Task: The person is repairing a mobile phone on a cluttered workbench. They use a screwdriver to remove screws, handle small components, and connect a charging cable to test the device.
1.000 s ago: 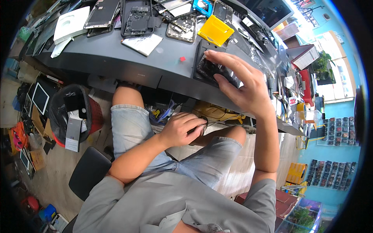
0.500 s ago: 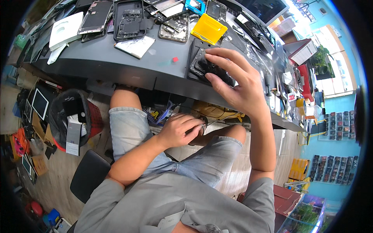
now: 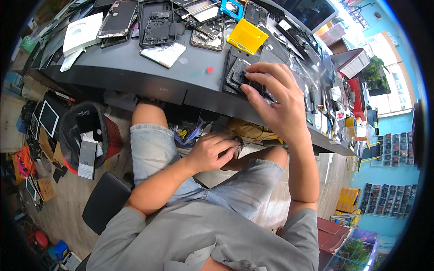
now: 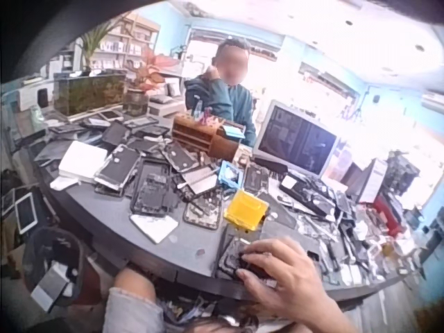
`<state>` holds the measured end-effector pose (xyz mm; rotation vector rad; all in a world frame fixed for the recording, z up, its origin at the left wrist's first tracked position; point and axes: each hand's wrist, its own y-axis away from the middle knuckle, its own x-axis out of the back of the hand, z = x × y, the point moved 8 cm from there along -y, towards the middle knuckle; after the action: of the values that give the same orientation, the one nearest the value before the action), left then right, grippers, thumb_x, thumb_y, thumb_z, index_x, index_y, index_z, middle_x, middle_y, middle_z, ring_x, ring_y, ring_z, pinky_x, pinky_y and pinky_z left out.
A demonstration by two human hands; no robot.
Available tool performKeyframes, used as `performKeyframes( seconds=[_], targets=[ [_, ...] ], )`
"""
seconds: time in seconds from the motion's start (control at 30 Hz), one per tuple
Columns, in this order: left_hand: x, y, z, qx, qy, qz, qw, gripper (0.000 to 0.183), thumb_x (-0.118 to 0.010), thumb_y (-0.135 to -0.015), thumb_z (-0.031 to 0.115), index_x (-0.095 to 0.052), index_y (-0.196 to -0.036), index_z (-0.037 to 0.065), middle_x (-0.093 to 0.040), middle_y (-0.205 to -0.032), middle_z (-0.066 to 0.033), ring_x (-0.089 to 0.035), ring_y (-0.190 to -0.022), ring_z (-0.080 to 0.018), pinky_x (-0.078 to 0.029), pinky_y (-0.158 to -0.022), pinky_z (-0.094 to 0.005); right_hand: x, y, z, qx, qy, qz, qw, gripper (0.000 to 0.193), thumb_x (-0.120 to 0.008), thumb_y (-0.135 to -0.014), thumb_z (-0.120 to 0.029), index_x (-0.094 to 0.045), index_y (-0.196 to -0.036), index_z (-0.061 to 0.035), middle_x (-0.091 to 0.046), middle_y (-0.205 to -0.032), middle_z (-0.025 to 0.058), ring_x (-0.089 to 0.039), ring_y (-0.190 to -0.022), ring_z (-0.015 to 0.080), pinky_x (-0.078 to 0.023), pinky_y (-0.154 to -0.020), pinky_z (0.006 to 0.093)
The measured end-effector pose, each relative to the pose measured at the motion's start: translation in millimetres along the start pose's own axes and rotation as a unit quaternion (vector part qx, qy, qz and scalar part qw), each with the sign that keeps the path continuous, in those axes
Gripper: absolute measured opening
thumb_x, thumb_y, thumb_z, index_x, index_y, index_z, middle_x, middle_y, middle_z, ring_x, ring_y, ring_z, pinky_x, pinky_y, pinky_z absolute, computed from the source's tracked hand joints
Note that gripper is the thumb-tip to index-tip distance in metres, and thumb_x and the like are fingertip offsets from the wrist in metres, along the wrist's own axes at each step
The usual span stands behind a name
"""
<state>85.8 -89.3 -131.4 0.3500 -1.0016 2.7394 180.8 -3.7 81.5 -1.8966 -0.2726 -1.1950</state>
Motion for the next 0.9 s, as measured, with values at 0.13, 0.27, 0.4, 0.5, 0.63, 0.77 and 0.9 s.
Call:
performKeyframes(
  seconds=[0.13, 0.27, 0.4, 0.5, 0.63, 0.77, 0.9],
  targets=[
    [2, 2, 0, 0.001, -0.003, 0.005, 1.0, 0.022, -0.082, -0.096, 0.013, -0.084, -0.116, 0.006, -0.082, -0.108, -0.0134, -0.08, -0.096, -0.0348, -0.065, -0.088, -0.0453, -2, -4, -1, 0.002, -0.013, 0.01, 1.0, 0.023, -0.091, -0.091, -0.013, -0.081, -0.108, -0.0018, -0.079, -0.121, 0.0093, -0.072, -0.111, 0.0323, -0.056, -0.101, 0.0458],
    [2, 0, 1, 0.0, 0.001, 0.008, 1.0, 0.021, -0.082, -0.096, 0.012, -0.084, -0.116, 0.006, -0.082, -0.107, -0.0135, -0.08, -0.095, -0.0352, -0.065, -0.088, -0.0455, 0, -6, 1, 0.015, 0.003, -0.01, 1.0, 0.022, -0.091, -0.091, -0.013, -0.081, -0.108, -0.0036, -0.079, -0.12, 0.0084, -0.072, -0.109, 0.0317, -0.056, -0.101, 0.0457],
    [3, -1, 0, -0.001, -0.001, 0.007, 1.0, 0.021, -0.082, -0.096, 0.012, -0.084, -0.115, 0.005, -0.082, -0.106, -0.0137, -0.079, -0.094, -0.0358, -0.064, -0.087, -0.0456, 3, -11, -4, 0.041, 0.024, -0.031, 0.998, 0.021, -0.088, -0.093, -0.006, -0.083, -0.113, -0.0029, -0.082, -0.118, 0.0104, -0.076, -0.11, 0.0324, -0.058, -0.099, 0.0447],
    [3, 1, 2, -0.002, 0.005, 0.005, 1.0, 0.02, -0.081, -0.096, 0.012, -0.083, -0.115, 0.005, -0.082, -0.105, -0.0139, -0.079, -0.092, -0.0359, -0.064, -0.085, -0.0458, 7, -10, -3, 0.052, 0.026, -0.025, 0.998, 0.017, -0.087, -0.093, -0.004, -0.083, -0.11, -0.0042, -0.084, -0.115, 0.0099, -0.077, -0.106, 0.0318, -0.058, -0.103, 0.0465],
    [4, -1, 2, -0.005, 0.011, 0.011, 1.0, 0.018, -0.081, -0.097, 0.012, -0.082, -0.113, 0.005, -0.081, -0.102, -0.0138, -0.078, -0.09, -0.0358, -0.063, -0.083, -0.046, 8, -9, -3, 0.073, 0.033, 0.007, 0.997, 0.015, -0.086, -0.094, -0.006, -0.082, -0.109, -0.0066, -0.082, -0.103, 0.0074, -0.075, -0.094, 0.0318, -0.057, -0.109, 0.0509],
    [5, -2, 3, -0.005, 0.011, 0.012, 1.0, 0.018, -0.081, -0.097, 0.012, -0.082, -0.113, 0.005, -0.081, -0.101, -0.0132, -0.078, -0.089, -0.0359, -0.063, -0.082, -0.0458, 7, -8, -1, 0.074, 0.035, -0.009, 0.997, 0.023, -0.084, -0.094, -0.002, -0.08, -0.116, -0.0071, -0.083, -0.102, 0.0072, -0.078, -0.093, 0.0293, -0.058, -0.111, 0.0531],
    [7, -3, 4, -0.011, 0.008, 0.016, 1.0, 0.018, -0.081, -0.096, 0.012, -0.081, -0.113, 0.005, -0.08, -0.1, -0.0125, -0.077, -0.088, -0.0358, -0.063, -0.082, -0.0457, 10, -6, 1, 0.101, 0.031, -0.013, 0.994, 0.029, -0.081, -0.094, 0.003, -0.079, -0.121, -0.007, -0.082, -0.101, 0.0075, -0.079, -0.096, 0.0285, -0.058, -0.112, 0.0541]
  ],
)
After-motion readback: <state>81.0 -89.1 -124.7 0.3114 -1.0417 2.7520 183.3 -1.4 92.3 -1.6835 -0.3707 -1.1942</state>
